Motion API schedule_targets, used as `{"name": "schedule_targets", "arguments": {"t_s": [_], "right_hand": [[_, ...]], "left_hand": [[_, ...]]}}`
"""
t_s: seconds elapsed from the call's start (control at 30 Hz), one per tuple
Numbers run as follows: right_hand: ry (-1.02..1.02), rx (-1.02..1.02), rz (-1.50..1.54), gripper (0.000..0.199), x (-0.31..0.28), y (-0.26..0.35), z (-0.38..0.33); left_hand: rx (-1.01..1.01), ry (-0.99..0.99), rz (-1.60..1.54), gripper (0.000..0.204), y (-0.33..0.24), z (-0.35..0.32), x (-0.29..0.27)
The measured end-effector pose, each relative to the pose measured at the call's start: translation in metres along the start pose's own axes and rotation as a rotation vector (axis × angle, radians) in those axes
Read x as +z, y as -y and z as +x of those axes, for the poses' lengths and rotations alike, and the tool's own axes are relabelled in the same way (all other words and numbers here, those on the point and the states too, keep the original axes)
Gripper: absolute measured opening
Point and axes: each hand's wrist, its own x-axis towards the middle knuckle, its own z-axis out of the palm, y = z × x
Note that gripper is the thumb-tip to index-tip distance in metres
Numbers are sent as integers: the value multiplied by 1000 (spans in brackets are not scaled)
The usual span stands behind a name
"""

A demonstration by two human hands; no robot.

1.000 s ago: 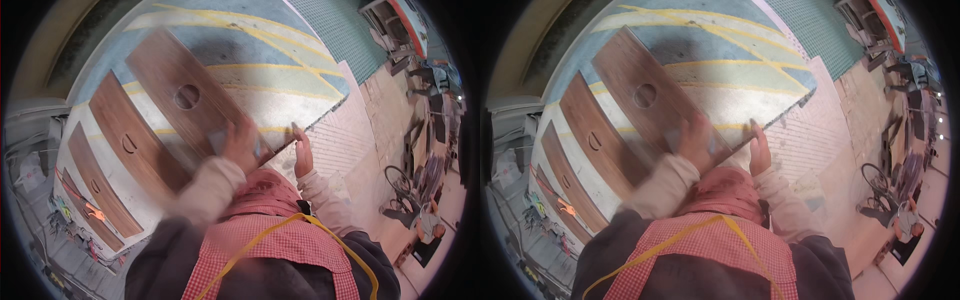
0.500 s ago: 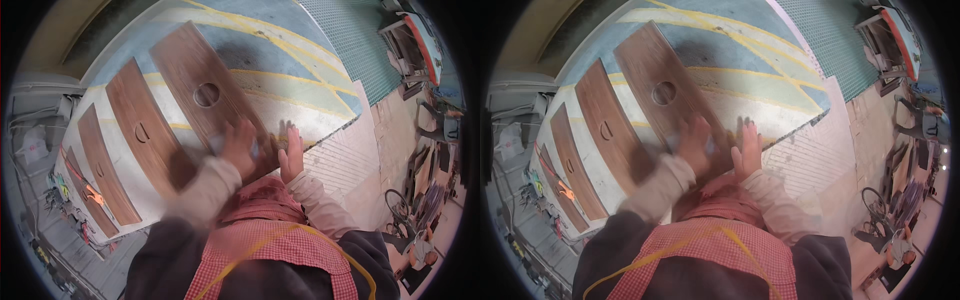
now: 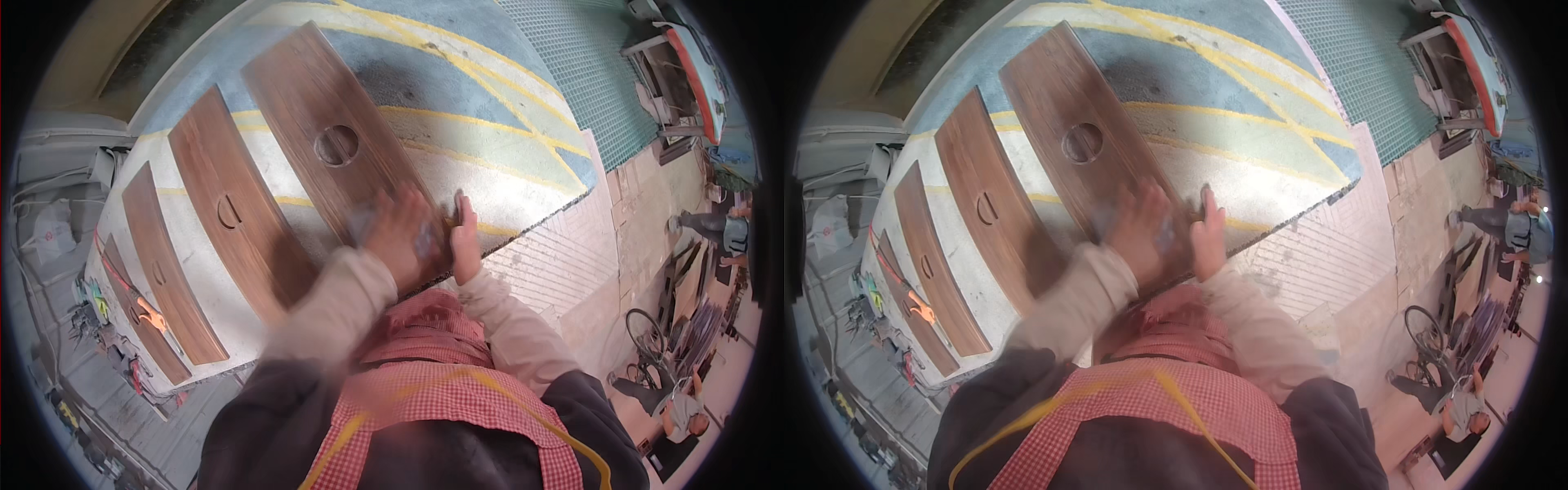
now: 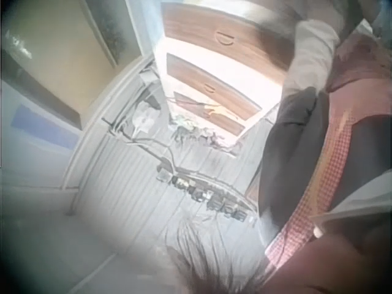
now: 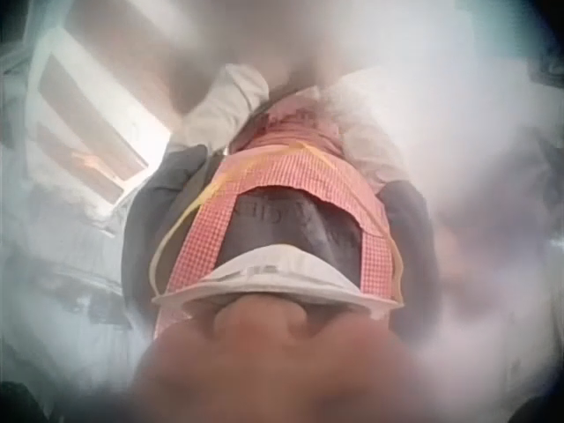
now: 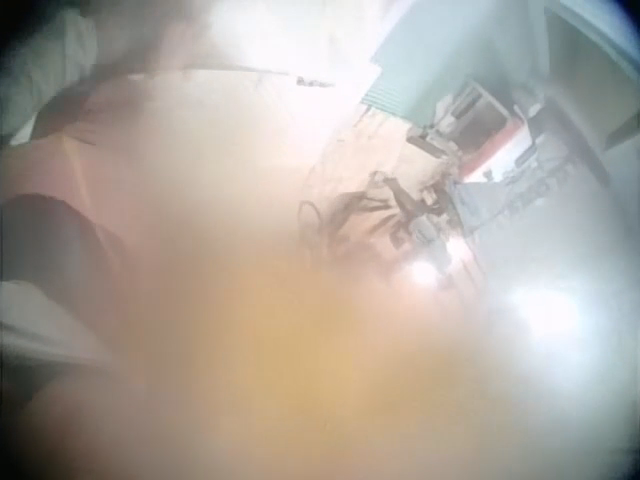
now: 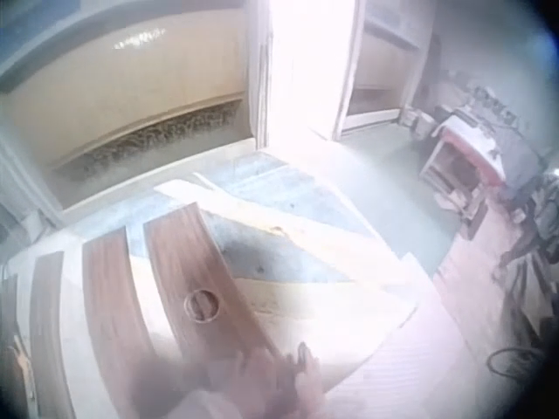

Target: The person sands wooden panels by hand with a sanding block and uses an air gun to blow away dust.

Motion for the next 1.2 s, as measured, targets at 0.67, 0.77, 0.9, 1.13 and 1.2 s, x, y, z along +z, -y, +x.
{"name": "schedule_targets", "arguments": {"t_s": [0.67, 0.77, 0.9, 1.13, 1.2], "right_hand": [[-247, 173, 769, 69, -62, 7, -52], [-280, 183, 681, 71, -65, 10, -57], [-318, 208, 647, 73, -58, -3, -79], [-363, 209, 582, 74, -60, -7, -109], [-352, 184, 550, 75, -61, -1, -114]], "left_hand": [[270, -3, -192, 70, -76, -10, 33], [82, -183, 54, 70, -23, 0, 20], [115, -77, 88, 72, -27, 31, 6], [50, 260, -294, 60, -55, 42, -39], [156, -466, 160, 60, 1, 48, -20]]}}
